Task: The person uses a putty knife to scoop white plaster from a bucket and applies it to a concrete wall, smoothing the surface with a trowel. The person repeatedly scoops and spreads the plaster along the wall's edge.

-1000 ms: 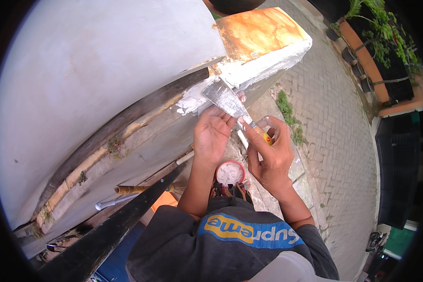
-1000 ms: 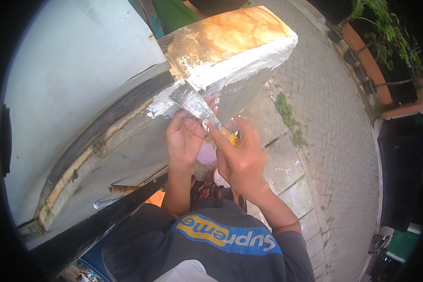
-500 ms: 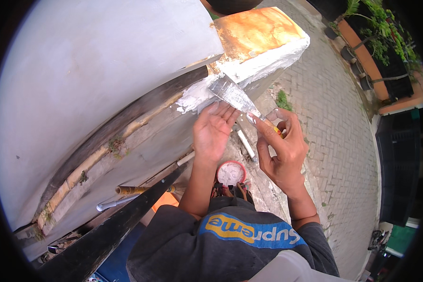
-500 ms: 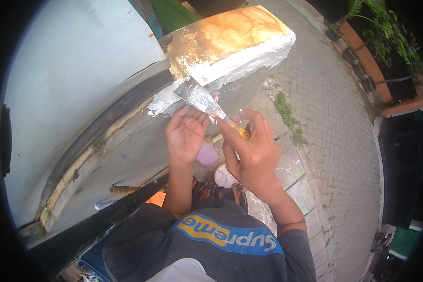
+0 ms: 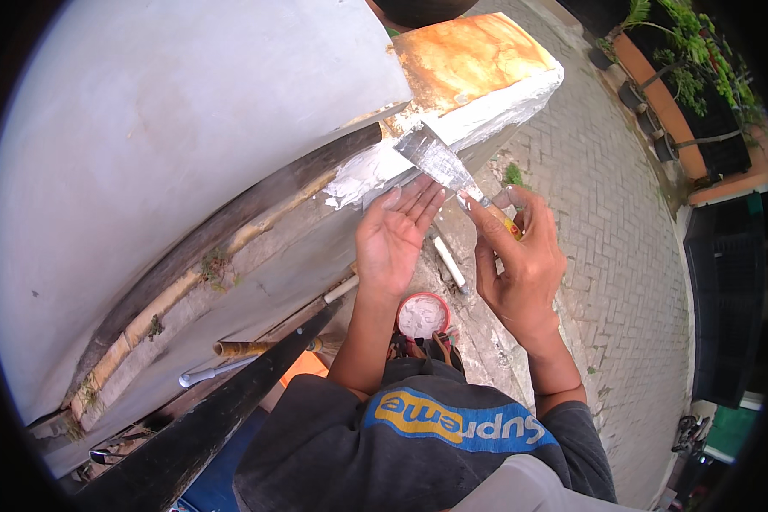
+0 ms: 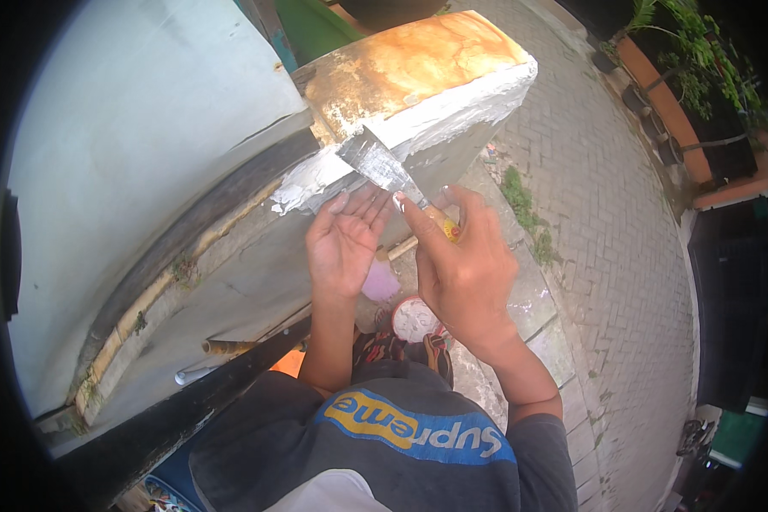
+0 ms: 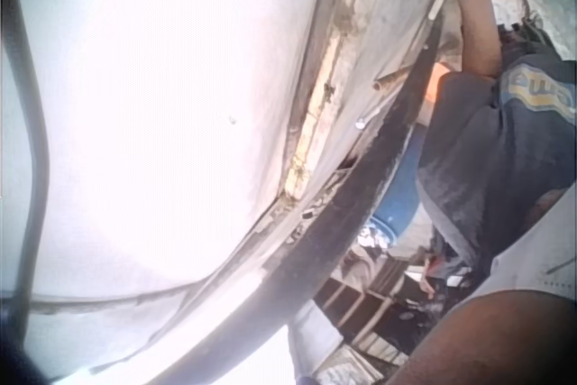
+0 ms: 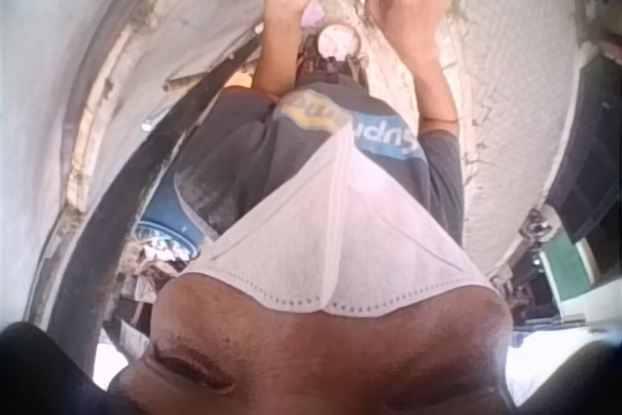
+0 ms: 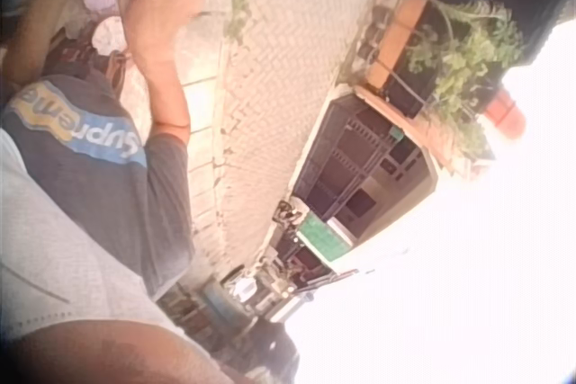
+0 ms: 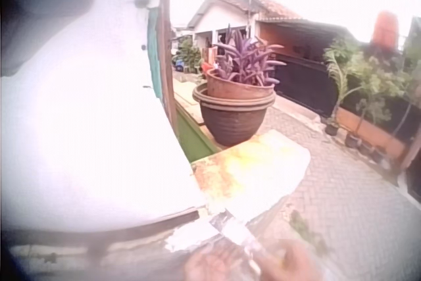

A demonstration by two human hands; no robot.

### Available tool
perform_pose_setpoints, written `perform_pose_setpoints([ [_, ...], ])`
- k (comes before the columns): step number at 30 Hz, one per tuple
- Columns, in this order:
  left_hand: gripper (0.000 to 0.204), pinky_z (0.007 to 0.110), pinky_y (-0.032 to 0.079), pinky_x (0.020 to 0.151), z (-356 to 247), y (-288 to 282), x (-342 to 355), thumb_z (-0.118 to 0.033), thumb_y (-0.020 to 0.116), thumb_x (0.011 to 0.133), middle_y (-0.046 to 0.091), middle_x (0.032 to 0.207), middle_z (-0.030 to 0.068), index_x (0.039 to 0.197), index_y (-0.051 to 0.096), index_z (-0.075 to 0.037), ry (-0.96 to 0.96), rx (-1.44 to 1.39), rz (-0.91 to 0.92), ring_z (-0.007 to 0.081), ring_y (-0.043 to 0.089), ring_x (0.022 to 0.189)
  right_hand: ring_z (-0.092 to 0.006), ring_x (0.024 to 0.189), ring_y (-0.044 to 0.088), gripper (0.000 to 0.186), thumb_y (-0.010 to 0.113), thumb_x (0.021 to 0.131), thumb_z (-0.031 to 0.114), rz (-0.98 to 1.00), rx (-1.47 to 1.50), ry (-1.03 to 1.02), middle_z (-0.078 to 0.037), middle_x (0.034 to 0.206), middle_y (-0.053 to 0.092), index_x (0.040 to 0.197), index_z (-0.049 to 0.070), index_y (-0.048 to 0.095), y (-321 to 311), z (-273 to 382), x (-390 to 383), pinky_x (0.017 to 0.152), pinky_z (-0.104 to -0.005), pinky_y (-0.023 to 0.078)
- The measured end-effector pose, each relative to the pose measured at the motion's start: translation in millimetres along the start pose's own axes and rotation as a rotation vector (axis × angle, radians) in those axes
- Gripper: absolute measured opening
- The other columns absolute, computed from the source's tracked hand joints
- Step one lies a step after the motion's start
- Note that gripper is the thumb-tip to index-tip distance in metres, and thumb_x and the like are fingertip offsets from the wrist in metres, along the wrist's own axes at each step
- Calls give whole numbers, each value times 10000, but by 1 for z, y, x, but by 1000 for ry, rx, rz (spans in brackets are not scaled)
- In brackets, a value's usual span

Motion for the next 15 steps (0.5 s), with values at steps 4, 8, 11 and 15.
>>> perform_pose_setpoints([
  [4,500,460,317,1122,-2,3,-1,-170,463,923,412,1328,330,1243,343,194,-2,-9,52,383,414,1276,-243,778,582,473,656,662,-27,-16,40,81,-130,1055,565,1096,162,680,0,-10,-1,581,-315,468],
  [8,527,496,263,1143,-2,-2,1,-141,462,923,328,1364,357,1278,279,202,-30,-97,83,413,311,1333,-223,720,556,448,646,668,-37,-9,87,179,-118,1035,561,1076,145,680,-2,-17,3,567,-307,451],
  [11,541,492,259,1142,-1,-2,1,-152,456,926,337,1368,351,1290,277,207,-40,-99,100,402,312,1337,-222,694,539,459,640,670,-41,-48,128,183,-129,1038,562,1085,150,681,1,-19,-1,561,-308,445],
  [15,528,476,266,1134,2,0,0,-171,453,931,376,1370,310,1309,310,168,-33,-97,18,379,332,1333,-250,745,563,506,652,648,-19,-76,155,93,-151,1054,566,1109,187,686,8,-9,-7,576,-312,462],
])
Point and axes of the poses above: each hand's wrist, its own x-axis towards the middle knuckle, its own y-axis out of the palm, z = x × y, the point moved 1 cm from there along x, towards the middle knuckle
